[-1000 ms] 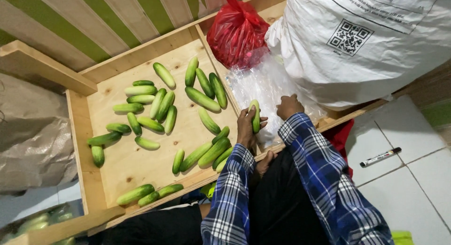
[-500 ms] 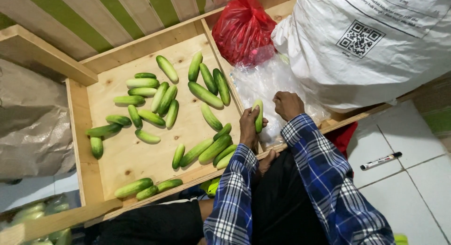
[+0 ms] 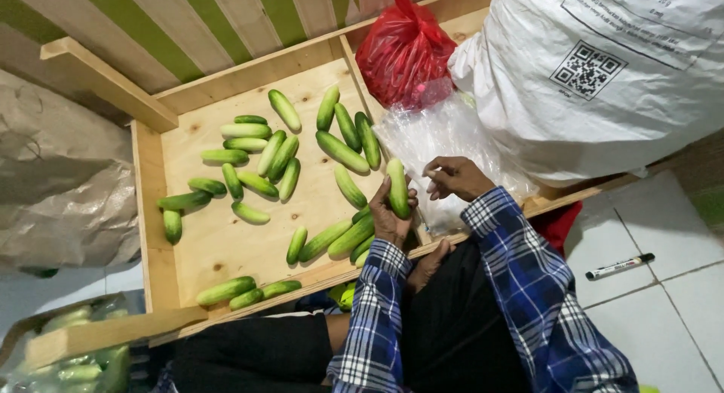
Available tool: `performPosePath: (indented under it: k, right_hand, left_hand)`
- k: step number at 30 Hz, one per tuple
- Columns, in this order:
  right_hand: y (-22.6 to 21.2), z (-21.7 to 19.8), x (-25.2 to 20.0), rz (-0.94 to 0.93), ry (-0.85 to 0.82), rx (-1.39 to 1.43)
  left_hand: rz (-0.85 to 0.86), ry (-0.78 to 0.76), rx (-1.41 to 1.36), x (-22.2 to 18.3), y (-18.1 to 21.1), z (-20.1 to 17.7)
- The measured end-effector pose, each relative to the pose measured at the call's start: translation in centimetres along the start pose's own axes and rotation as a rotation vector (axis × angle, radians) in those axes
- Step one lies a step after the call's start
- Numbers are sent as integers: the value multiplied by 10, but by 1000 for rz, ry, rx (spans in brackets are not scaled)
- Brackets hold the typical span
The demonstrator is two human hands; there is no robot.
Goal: The person sorts cucumbers by hand from a wooden crate into plastic bags and then places the filled bags into a cardboard box.
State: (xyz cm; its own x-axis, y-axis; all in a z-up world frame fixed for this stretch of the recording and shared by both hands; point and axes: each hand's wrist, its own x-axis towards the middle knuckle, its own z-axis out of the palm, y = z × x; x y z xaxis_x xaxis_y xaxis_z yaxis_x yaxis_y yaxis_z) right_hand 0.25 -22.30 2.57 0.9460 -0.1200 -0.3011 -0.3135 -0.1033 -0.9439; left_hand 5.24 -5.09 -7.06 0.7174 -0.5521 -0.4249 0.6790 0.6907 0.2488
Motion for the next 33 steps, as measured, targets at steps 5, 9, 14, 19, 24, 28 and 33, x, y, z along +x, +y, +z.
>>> performPosePath:
  k: [5, 9, 14, 19, 24, 28, 33]
  right_hand:
    - [-13, 3, -11, 17, -78, 83]
    - [-16, 6, -16, 32, -99, 96]
    - [-19, 27, -20, -48, -70, 64]
    - [-9, 65, -13, -206, -10, 95]
    - [-9, 110, -3, -304, 60, 148]
    - [-50, 153, -27, -289, 123, 250]
    - [-27, 173, -24, -324, 228, 465]
  left_hand:
    - [66, -51, -16, -32, 22, 34]
    - [166, -74, -4, -49, 36, 43]
    - [339, -50, 149, -77, 50, 35]
    - [502, -43, 350, -104, 60, 11]
    - [639, -117, 587, -141, 72, 7]
    - [670, -39, 579, -173, 85, 4]
    - [668, -12, 293, -199, 97, -16]
